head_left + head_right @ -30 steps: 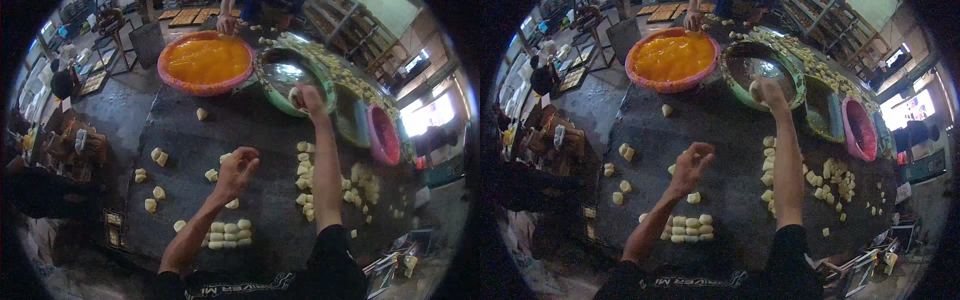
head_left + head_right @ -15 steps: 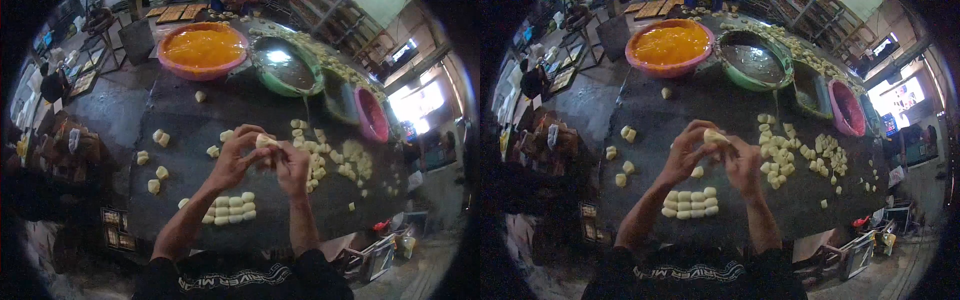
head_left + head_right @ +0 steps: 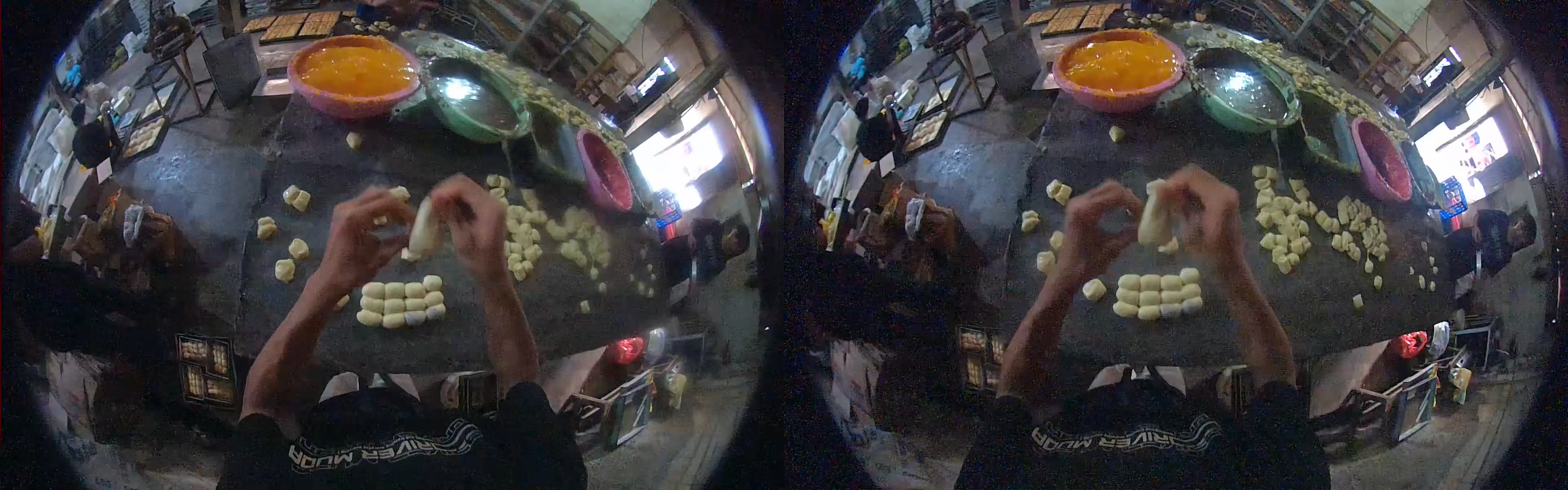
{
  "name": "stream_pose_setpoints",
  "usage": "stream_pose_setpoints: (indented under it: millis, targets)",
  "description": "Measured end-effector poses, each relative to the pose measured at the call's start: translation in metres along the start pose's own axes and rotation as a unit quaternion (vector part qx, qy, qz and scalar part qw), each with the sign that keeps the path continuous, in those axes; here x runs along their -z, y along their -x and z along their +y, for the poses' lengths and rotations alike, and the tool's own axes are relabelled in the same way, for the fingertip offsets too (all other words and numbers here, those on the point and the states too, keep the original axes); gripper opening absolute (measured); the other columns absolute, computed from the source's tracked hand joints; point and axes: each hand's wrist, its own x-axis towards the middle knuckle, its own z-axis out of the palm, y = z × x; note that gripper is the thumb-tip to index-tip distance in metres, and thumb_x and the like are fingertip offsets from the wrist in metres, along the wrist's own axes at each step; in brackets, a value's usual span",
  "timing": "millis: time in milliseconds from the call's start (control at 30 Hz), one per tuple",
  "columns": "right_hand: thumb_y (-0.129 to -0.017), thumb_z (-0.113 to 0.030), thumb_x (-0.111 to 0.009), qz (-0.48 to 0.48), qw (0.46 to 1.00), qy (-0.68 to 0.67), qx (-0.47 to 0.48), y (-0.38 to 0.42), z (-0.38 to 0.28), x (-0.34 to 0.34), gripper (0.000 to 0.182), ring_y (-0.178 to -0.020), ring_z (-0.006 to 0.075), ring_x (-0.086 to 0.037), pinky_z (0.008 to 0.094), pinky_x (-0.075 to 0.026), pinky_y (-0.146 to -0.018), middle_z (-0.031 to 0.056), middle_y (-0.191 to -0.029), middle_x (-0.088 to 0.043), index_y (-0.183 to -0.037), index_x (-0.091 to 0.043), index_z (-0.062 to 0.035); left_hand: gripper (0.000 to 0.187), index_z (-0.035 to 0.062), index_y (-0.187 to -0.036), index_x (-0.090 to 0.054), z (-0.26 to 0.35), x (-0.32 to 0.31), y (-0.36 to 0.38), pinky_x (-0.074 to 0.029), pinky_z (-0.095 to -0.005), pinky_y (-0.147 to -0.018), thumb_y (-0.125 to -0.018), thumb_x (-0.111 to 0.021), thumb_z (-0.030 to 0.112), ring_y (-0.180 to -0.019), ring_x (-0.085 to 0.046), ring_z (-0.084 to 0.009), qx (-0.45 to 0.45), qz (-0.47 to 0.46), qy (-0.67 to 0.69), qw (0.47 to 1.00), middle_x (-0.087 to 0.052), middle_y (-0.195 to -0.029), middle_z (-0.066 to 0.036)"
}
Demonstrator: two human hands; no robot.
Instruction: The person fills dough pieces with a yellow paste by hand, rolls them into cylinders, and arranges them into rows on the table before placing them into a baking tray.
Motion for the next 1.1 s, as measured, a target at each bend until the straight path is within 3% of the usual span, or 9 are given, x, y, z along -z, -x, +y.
stream_pose_setpoints:
  millis: [167, 233, 400, 500, 667, 733, 800, 967, 1100]
  targets:
    - [-0.096, -0.021, -0.06, -0.059, 0.963, -0.117, -0.234, 0.016, 0.022, 0.004, 0.021, -0.071, 0.0091, -0.061, 0.0245, -0.053, -0.054, 0.0049, -0.082, -0.062, -0.091, -0.065, -0.0014, 0.024, 0.0074, -0.102, -0.07, -0.008, -0.014, -0.001, -0.055, -0.0322, -0.081, -0.078, -0.07, 0.003, -0.096, -0.067, -0.022, -0.137, 0.083, -0.078, 0.984, -0.068, -0.109, -0.008]
    - [-0.091, -0.009, -0.065, 0.06, 0.952, -0.283, -0.097, 0.017, 0.032, 0.011, 0.008, -0.076, 0.0124, -0.064, 0.0279, -0.053, -0.069, 0.0053, -0.089, -0.066, -0.09, -0.066, -0.0012, 0.021, 0.0069, -0.104, -0.07, 0.002, -0.025, 0.0, -0.055, -0.0316, -0.08, -0.083, -0.068, 0.005, -0.096, -0.067, -0.0218, -0.068, 0.085, -0.018, 0.994, -0.069, -0.108, -0.008]
    - [-0.083, -0.007, -0.072, 0.048, 0.978, -0.146, -0.141, 0.015, 0.048, 0.021, 0.014, -0.087, 0.0124, -0.062, 0.022, -0.056, -0.063, 0.0075, -0.106, -0.056, -0.095, -0.066, -0.0042, 0.021, -0.0023, -0.107, -0.068, -0.009, -0.056, -0.022, -0.054, -0.0275, -0.076, -0.094, -0.063, 0.014, -0.088, -0.066, -0.0139, 0.25, 0.105, 0.223, 0.936, -0.07, -0.098, -0.009]
    - [-0.082, -0.003, -0.071, -0.041, 0.981, 0.09, 0.165, 0.008, 0.081, 0.029, 0.018, -0.083, 0.0137, -0.059, 0.0249, -0.055, -0.068, 0.0073, -0.101, -0.055, -0.099, -0.067, -0.0061, 0.026, -0.0019, -0.107, -0.068, -0.041, -0.067, -0.03, -0.056, -0.0292, -0.075, -0.093, -0.065, 0.02, -0.087, -0.067, -0.0133, 0.356, 0.122, 0.352, 0.857, -0.07, -0.093, -0.01]
    - [-0.084, 0.002, -0.065, -0.032, 0.985, 0.114, 0.128, 0.003, 0.151, 0.032, 0.021, -0.087, 0.0166, -0.058, 0.0307, -0.05, -0.072, 0.0081, -0.091, -0.061, -0.103, -0.067, -0.0075, 0.028, -0.0024, -0.108, -0.067, -0.065, -0.103, -0.035, -0.057, -0.0274, -0.073, -0.094, -0.064, 0.022, -0.084, -0.067, -0.0134, 0.375, 0.097, 0.4, 0.831, -0.069, -0.091, -0.009]
    - [-0.082, 0.002, -0.065, -0.053, 0.983, 0.122, 0.128, 0.002, 0.166, 0.029, 0.022, -0.087, 0.0182, -0.06, 0.0316, -0.05, -0.07, 0.009, -0.089, -0.063, -0.102, -0.067, -0.0077, 0.027, -0.0006, -0.11, -0.067, -0.062, -0.116, -0.034, -0.057, -0.0286, -0.072, -0.096, -0.061, 0.022, -0.082, -0.067, -0.0132, 0.323, 0.073, 0.15, 0.932, -0.069, -0.09, -0.009]
    - [-0.088, -0.006, -0.063, -0.027, 0.991, -0.035, -0.124, 0.01, 0.173, 0.025, 0.019, -0.082, 0.0167, -0.064, 0.0324, -0.051, -0.069, 0.0096, -0.093, -0.066, -0.106, -0.066, -0.0047, 0.022, 0.0, -0.108, -0.068, -0.077, -0.127, -0.028, -0.056, -0.0291, -0.074, -0.095, -0.061, 0.017, -0.085, -0.066, -0.0139, 0.332, 0.103, 0.142, 0.927, -0.069, -0.092, -0.009]
    - [-0.087, -0.007, -0.068, -0.109, 0.944, -0.064, -0.306, 0.041, 0.207, 0.013, 0.021, -0.083, 0.0171, -0.067, 0.0302, -0.053, -0.072, 0.0085, -0.101, -0.069, -0.107, -0.068, -0.0036, 0.013, 0.0002, -0.102, -0.068, -0.11, -0.143, -0.015, -0.055, -0.0295, -0.08, -0.092, -0.062, 0.006, -0.091, -0.067, -0.0164, 0.312, 0.07, -0.076, 0.944, -0.07, -0.096, -0.01]
    - [-0.08, -0.002, -0.073, 0.041, 0.929, -0.158, -0.334, 0.039, 0.177, 0.015, 0.02, -0.094, 0.0176, -0.067, 0.0289, -0.053, -0.081, 0.0066, -0.106, -0.068, -0.1, -0.071, -0.0039, 0.012, 0.0022, -0.096, -0.069, -0.123, -0.145, -0.015, -0.053, -0.0316, -0.085, -0.09, -0.059, 0.0, -0.097, -0.066, -0.0186, 0.354, 0.164, 0.196, 0.9, -0.07, -0.097, -0.01]
